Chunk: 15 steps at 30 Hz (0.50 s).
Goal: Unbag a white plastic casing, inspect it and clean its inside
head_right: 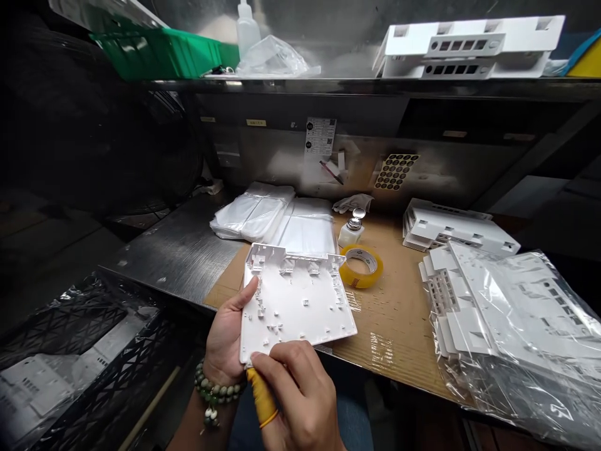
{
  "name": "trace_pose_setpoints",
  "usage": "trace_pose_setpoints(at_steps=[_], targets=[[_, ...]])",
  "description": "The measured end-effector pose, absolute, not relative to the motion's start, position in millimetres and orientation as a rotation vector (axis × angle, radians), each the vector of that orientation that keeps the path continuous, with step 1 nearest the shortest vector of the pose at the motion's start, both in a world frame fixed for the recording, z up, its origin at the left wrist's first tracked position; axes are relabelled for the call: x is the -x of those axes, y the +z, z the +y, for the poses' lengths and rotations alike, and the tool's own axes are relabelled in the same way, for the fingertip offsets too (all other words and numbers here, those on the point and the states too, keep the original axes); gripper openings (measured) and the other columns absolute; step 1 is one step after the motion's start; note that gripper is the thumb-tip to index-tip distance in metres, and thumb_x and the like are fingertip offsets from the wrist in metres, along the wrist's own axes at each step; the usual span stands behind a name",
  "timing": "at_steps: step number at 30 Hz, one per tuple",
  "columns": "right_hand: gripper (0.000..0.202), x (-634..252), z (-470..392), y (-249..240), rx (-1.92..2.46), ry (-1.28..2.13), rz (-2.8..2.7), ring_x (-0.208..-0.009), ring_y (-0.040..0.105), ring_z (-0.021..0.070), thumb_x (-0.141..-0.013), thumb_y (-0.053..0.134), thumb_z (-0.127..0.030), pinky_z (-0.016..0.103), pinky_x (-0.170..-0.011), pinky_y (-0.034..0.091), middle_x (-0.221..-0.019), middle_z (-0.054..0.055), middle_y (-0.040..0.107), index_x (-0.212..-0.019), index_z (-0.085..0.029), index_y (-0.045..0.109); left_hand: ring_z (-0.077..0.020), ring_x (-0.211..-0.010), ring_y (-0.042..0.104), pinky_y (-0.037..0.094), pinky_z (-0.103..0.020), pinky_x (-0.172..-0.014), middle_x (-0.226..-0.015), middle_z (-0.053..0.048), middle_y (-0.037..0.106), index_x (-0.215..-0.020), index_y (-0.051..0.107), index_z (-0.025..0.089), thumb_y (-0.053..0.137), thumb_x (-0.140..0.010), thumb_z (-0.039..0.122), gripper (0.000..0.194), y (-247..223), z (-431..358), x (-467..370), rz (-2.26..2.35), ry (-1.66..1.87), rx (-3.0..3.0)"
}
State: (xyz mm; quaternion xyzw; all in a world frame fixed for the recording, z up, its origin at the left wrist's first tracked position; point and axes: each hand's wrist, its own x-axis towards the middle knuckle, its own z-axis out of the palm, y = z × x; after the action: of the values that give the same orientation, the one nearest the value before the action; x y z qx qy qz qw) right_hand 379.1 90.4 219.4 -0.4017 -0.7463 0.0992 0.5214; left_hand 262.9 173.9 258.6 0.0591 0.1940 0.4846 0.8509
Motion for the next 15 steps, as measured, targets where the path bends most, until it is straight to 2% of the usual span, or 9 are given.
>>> trace_pose_setpoints(at_steps=[8,12,15], targets=[[0.031,-376,86,223,1.021,0.283,-1.675,-0.077,0.061,0.0167,-0.085,0.062,0.000,0.029,-0.066,0.053,-0.088,0.006,0.062,-0.111,-0.016,0.070,-0.0353,-0.128,0.063,0.040,-0.056,-0.117,-0.146,-0.012,0.063,-0.158,0.036,0.027,0.052,-0.098,0.024,0.062,257,170,-268,0.499,1.196,-0.156],[0.029,-384,86,222,1.056,0.290,-1.785,-0.072,0.060,0.0150,-0.084,0.064,0.000,0.027,-0.062,0.051,-0.085,0.005,0.061,-0.109,-0.016,0.069,-0.0313,-0.131,0.062,0.043,-0.053,-0.117,-0.147,-0.005,0.062,-0.156,0.037,0.038,0.059,-0.096,0.023,0.066,255,169,-268,0.612,1.321,-0.151],[0.027,-382,84,224,1.085,0.239,-1.639,-0.071,0.058,0.0142,-0.086,0.064,-0.001,0.027,-0.059,0.050,-0.084,0.004,0.060,-0.108,-0.016,0.069,-0.0279,-0.127,0.064,0.046,-0.050,-0.115,-0.141,-0.001,0.067,-0.152,0.039,0.046,0.067,-0.092,0.019,0.071,255,166,-274,0.747,1.497,-0.195]])
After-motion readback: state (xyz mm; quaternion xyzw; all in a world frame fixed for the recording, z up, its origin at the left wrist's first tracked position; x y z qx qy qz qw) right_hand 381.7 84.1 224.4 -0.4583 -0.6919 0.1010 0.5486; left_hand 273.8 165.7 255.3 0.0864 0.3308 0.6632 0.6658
